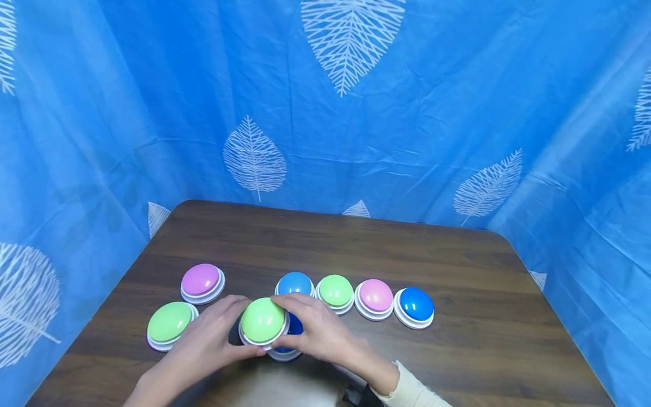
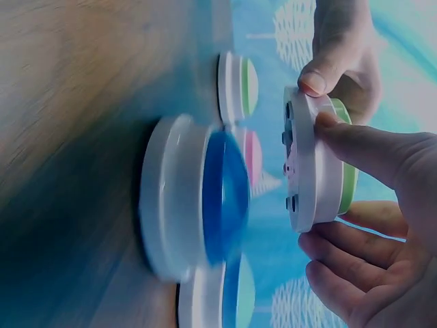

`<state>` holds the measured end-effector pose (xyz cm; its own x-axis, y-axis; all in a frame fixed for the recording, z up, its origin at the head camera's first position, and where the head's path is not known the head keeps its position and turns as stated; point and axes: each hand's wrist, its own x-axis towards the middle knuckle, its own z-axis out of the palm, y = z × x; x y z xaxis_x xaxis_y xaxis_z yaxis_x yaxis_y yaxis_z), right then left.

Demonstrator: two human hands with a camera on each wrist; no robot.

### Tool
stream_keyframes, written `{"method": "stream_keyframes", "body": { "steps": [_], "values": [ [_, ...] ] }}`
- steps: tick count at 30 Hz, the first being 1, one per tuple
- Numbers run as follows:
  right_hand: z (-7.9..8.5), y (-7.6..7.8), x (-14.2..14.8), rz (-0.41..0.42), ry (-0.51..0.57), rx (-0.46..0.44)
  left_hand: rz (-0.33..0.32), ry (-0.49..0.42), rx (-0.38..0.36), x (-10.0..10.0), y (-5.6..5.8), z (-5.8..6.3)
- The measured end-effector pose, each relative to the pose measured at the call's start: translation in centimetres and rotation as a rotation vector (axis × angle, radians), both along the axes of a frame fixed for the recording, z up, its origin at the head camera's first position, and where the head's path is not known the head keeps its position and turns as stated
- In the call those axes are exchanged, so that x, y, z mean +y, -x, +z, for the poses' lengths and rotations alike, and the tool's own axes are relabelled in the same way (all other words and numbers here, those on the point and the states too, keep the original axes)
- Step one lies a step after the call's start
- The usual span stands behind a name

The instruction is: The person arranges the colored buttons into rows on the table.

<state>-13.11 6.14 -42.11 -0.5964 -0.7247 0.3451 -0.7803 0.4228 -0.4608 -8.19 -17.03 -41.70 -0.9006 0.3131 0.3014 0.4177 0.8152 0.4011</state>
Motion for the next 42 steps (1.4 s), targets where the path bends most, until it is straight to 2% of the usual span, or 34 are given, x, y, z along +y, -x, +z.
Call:
{"method": "stream_keyframes", "body": {
  "steps": [4,12,20,26,33,42],
  "values": [
    [-0.2,-0.2,2.4,-0.053,0.032,0.001,-0.07,0.026,-0.03,2.0,1.2,0.1],
    [-0.5,-1.2,6.6,-0.157,0.034,-0.081,-0.223,0.059,-0.068,5.4,2.8,-0.2],
    [-1.3,-1.5,9.2,-0.201,0.041,0.009,-0.306,0.109,-0.016,7.7,3.8,-0.6],
    [-2.0,-1.5,10.5,-0.213,0.02,0.059,-0.343,0.193,-0.01,9.2,4.4,-0.8],
    [-2.6,-1.5,10.9,-0.23,-0.002,0.023,-0.373,0.272,0.041,10.1,4.8,-1.1],
    [-3.1,-1.7,10.9,-0.232,-0.032,0.016,-0.374,0.332,0.023,10.4,4.9,-1.2]
  ]
}}
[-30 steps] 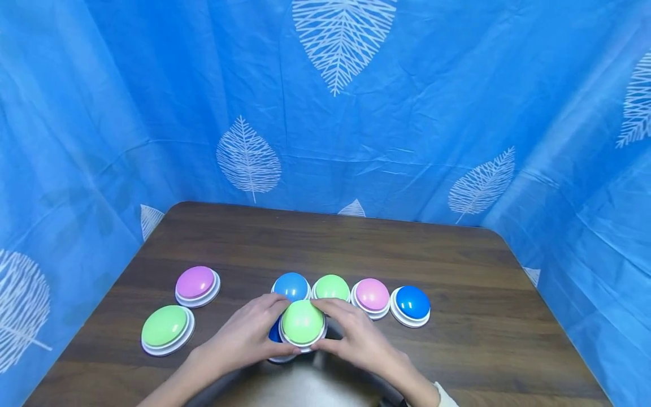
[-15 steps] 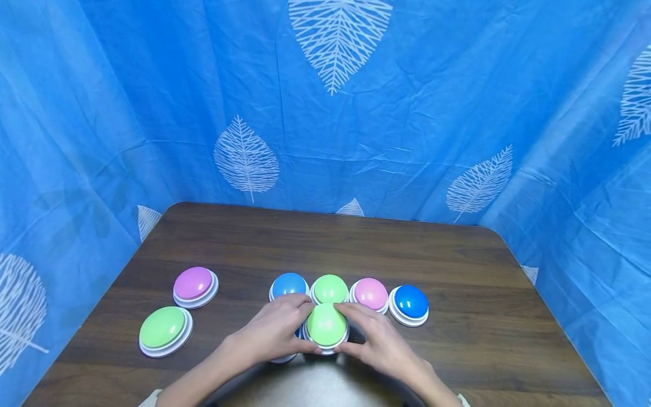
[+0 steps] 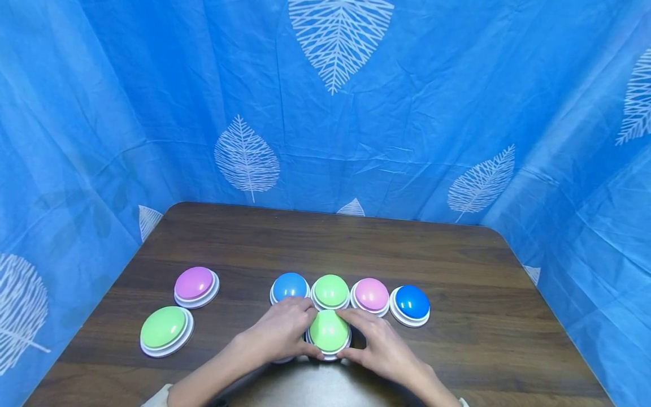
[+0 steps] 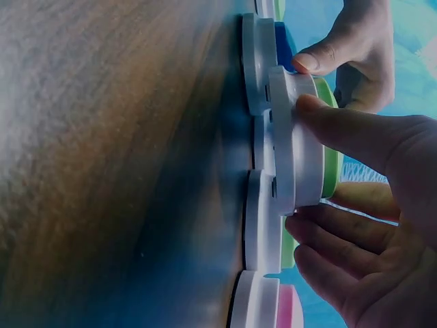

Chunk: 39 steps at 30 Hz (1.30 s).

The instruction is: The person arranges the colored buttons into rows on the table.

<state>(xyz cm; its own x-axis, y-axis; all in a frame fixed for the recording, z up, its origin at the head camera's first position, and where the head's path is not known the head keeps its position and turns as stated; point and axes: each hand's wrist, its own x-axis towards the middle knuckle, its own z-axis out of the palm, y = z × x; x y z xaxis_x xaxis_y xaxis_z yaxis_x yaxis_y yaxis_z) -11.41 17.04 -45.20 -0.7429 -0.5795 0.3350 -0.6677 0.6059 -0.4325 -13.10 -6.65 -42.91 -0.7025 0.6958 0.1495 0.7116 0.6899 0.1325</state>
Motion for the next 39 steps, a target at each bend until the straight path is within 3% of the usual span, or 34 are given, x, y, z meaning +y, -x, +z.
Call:
{"method": "stream_keyframes", "body": {
  "steps": [10,18,32,39],
  "values": [
    [-0.7,-0.1,-0.2,-0.004,-0.064,-0.046,-0.001,0.047,-0.015,0.1,-0.1,-0.6],
    [-1.0,0.2,-0.3,0.008,-0.057,0.003,0.002,0.067,0.009,0.1,0.0,-0.8],
    [-1.0,0.3,-0.3,-0.006,-0.079,-0.037,0.005,0.061,0.043,0.0,-0.4,-1.4],
    [-0.3,0.4,-1.1,0.013,-0.057,-0.039,0.021,-0.01,0.055,-0.7,-1.0,-0.8]
  ]
}}
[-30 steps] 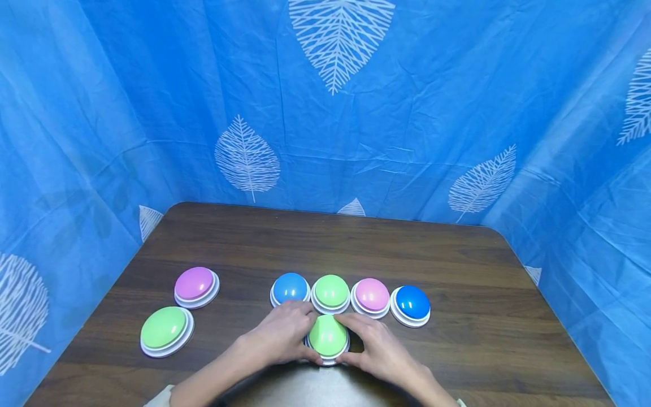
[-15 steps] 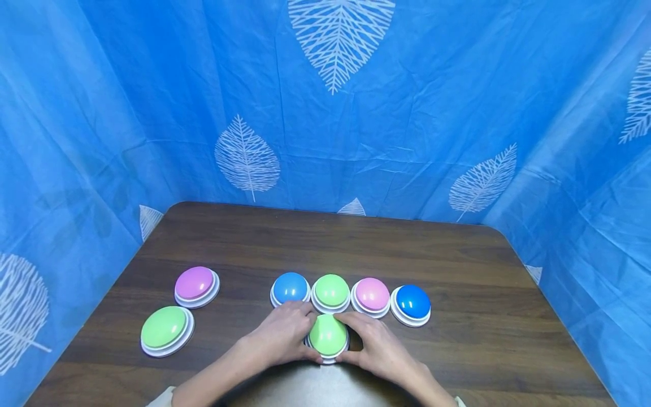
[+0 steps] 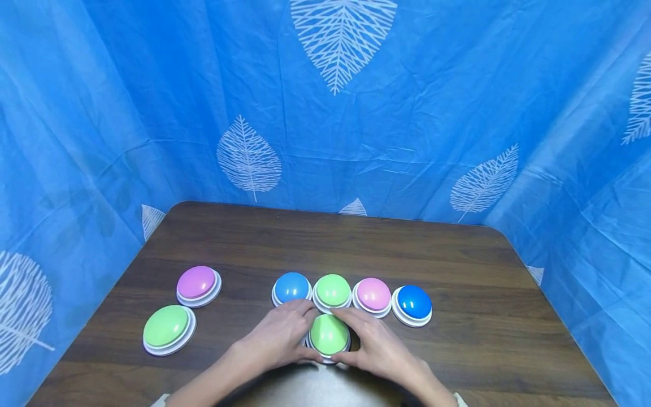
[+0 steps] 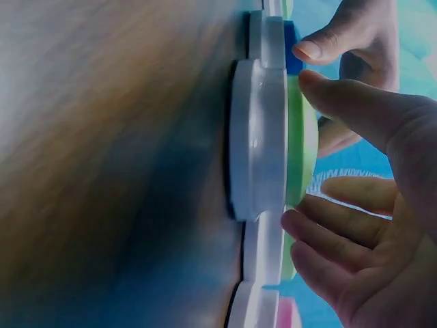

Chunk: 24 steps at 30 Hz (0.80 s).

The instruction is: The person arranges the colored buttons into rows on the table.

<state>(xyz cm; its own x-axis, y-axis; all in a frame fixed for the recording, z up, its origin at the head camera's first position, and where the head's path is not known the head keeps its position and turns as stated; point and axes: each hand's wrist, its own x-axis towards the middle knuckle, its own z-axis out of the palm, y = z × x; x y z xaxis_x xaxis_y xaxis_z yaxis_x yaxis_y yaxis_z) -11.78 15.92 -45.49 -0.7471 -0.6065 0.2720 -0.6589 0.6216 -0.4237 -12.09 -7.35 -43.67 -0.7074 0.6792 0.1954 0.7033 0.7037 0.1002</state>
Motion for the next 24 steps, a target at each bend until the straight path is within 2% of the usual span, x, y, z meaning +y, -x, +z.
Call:
{"method": "stream_keyframes", "body": {
  "steps": [3,7,14,20,24],
  "values": [
    [0.5,0.3,-1.0,0.024,0.022,-0.007,0.028,-0.039,0.022,-1.0,-0.3,0.5],
    [1.2,0.7,-2.9,0.057,0.026,-0.029,0.083,-0.041,0.041,-2.6,-0.6,1.1],
    [2.5,1.7,-7.2,0.1,-0.025,-0.029,0.246,-0.039,-0.024,-6.7,-1.4,2.3],
    [3.4,2.4,-11.5,0.124,-0.069,-0.049,0.389,-0.082,0.02,-10.9,-2.4,2.6],
    [3.5,2.7,-14.3,0.179,-0.086,0.014,0.426,-0.13,0.087,-13.6,-3.1,2.1]
  ]
}}
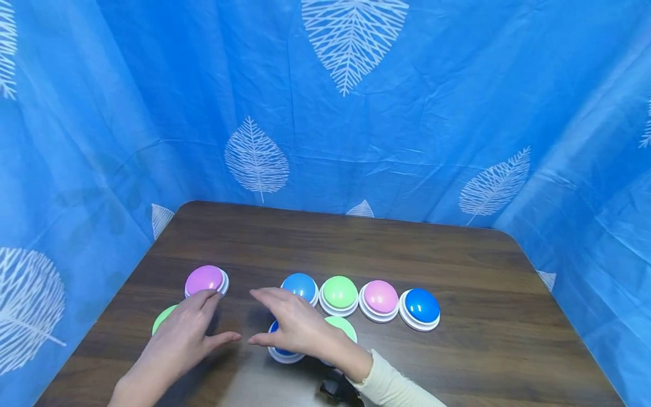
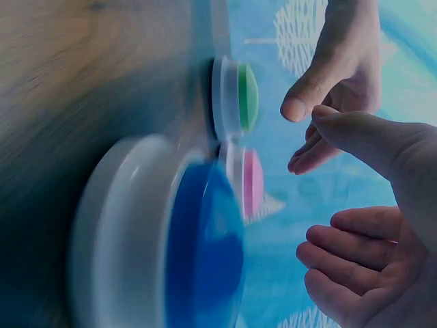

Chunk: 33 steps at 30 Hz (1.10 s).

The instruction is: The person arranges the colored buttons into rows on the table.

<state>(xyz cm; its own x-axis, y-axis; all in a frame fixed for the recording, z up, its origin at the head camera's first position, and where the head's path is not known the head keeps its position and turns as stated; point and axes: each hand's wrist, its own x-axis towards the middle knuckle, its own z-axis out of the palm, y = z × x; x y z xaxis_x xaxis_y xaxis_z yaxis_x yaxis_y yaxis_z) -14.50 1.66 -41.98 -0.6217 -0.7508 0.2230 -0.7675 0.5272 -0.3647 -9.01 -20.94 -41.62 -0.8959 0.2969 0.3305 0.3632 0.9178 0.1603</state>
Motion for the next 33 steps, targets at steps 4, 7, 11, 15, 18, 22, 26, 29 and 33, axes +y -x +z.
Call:
{"method": "stream_keyframes", "body": {
  "steps": [4,7,11,15,18,22,26,29,33],
  "values": [
    [0.0,0.2,-2.5,0.041,-0.037,0.048,0.026,-0.038,0.078,-2.5,-0.8,-0.8],
    [-0.1,0.3,-4.0,0.048,-0.088,0.058,0.063,-0.074,0.092,-4.2,-1.3,-1.4],
    [-0.1,0.5,-6.1,0.066,-0.155,0.095,0.139,-0.1,0.009,-6.3,-1.9,-1.6],
    [-0.1,0.4,-8.2,0.06,-0.212,0.103,0.194,-0.111,-0.135,-7.8,-2.3,-1.9],
    [-0.1,0.2,-9.6,0.049,-0.244,0.104,0.22,-0.108,-0.231,-8.3,-2.3,-2.2],
    [-0.2,0.2,-11.2,0.051,-0.268,0.111,0.25,-0.094,-0.32,-8.8,-1.9,-2.5],
    [-0.8,0.0,-12.4,0.054,-0.295,0.121,0.245,-0.097,-0.337,-9.3,-1.7,-2.9],
    [-1.2,0.0,-13.1,0.045,-0.312,0.129,0.228,-0.103,-0.332,-9.6,-1.7,-3.4],
    [-1.4,0.0,-13.7,0.022,-0.318,0.136,0.212,-0.118,-0.343,-9.8,-1.5,-3.9]
  ]
}}
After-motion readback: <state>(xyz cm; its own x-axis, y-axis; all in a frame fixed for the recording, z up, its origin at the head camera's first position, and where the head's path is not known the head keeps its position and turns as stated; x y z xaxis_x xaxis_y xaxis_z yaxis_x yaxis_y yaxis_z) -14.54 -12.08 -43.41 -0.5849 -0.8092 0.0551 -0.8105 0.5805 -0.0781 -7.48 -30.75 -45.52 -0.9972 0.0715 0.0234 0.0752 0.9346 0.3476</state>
